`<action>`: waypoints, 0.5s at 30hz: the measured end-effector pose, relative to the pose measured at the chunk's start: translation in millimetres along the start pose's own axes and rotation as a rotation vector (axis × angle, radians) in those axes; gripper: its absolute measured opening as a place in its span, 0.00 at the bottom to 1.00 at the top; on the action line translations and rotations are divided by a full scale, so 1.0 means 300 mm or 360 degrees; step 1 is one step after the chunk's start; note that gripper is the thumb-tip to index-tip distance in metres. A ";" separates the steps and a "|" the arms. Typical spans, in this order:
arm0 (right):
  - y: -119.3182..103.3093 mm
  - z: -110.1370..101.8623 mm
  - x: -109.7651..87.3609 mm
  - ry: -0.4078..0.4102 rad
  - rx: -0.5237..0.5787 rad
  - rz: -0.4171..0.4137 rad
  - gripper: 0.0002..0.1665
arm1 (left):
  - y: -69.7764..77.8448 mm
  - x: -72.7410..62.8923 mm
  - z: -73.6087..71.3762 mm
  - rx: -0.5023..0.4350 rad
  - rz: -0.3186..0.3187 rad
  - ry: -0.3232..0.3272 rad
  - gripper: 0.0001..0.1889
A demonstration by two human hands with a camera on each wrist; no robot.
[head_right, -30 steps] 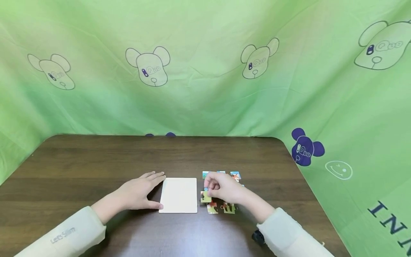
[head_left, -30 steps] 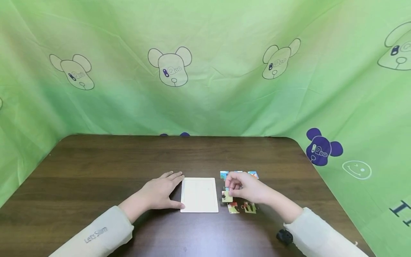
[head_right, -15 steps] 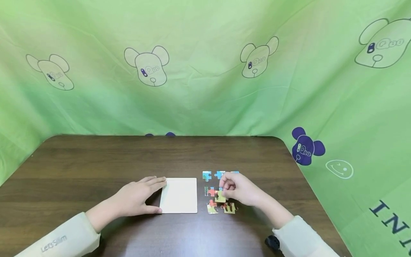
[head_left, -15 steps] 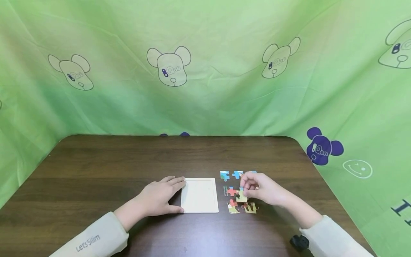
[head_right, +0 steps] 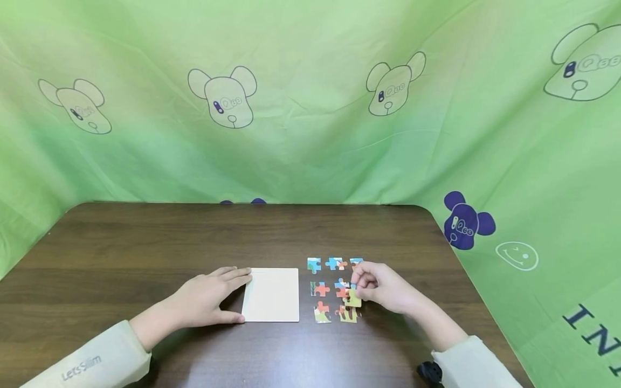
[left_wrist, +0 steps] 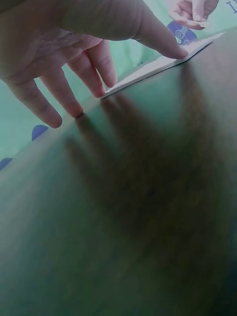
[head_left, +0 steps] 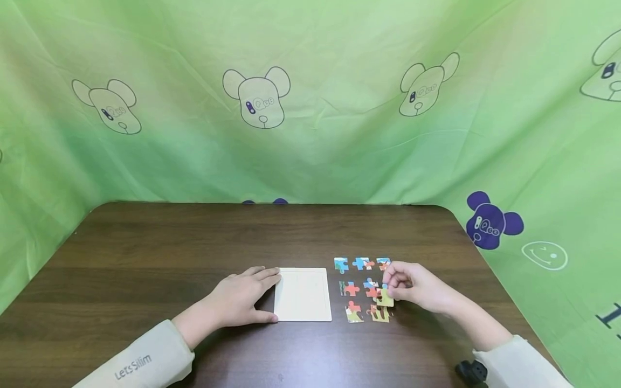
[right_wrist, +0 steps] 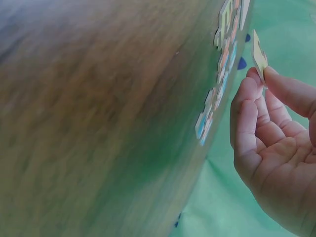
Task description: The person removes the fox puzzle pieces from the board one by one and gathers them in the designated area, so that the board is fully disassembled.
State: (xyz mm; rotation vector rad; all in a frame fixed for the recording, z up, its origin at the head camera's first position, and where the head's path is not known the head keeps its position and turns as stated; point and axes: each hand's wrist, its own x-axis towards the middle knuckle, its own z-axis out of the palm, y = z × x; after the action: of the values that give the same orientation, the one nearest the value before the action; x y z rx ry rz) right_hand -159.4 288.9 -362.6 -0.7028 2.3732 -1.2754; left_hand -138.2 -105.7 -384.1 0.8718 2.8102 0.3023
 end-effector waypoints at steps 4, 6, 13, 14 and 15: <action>0.016 -0.014 -0.017 -0.0012 0.0013 0.0021 0.07 | 0.000 -0.004 0.000 -0.0016 -0.0004 0.0003 0.43; 0.023 -0.020 -0.026 -0.0023 0.0025 0.0027 0.07 | -0.001 -0.005 0.000 -0.0021 -0.0005 0.0004 0.43; 0.041 -0.042 -0.054 -0.0098 0.0100 0.0099 0.07 | -0.008 -0.004 0.005 0.0003 0.0009 0.0017 0.43; 0.043 -0.045 -0.057 -0.0108 0.0108 0.0106 0.07 | -0.009 -0.004 0.006 0.0006 0.0010 0.0020 0.43; 0.045 -0.047 -0.059 -0.0120 0.0119 0.0112 0.07 | -0.010 -0.004 0.006 0.0005 0.0010 0.0022 0.43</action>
State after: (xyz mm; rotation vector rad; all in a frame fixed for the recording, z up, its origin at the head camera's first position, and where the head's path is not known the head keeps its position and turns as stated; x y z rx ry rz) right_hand -155.7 314.9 -365.2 -0.6278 2.2575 -1.2780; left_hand -138.5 -108.4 -386.3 0.8826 2.8219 0.3062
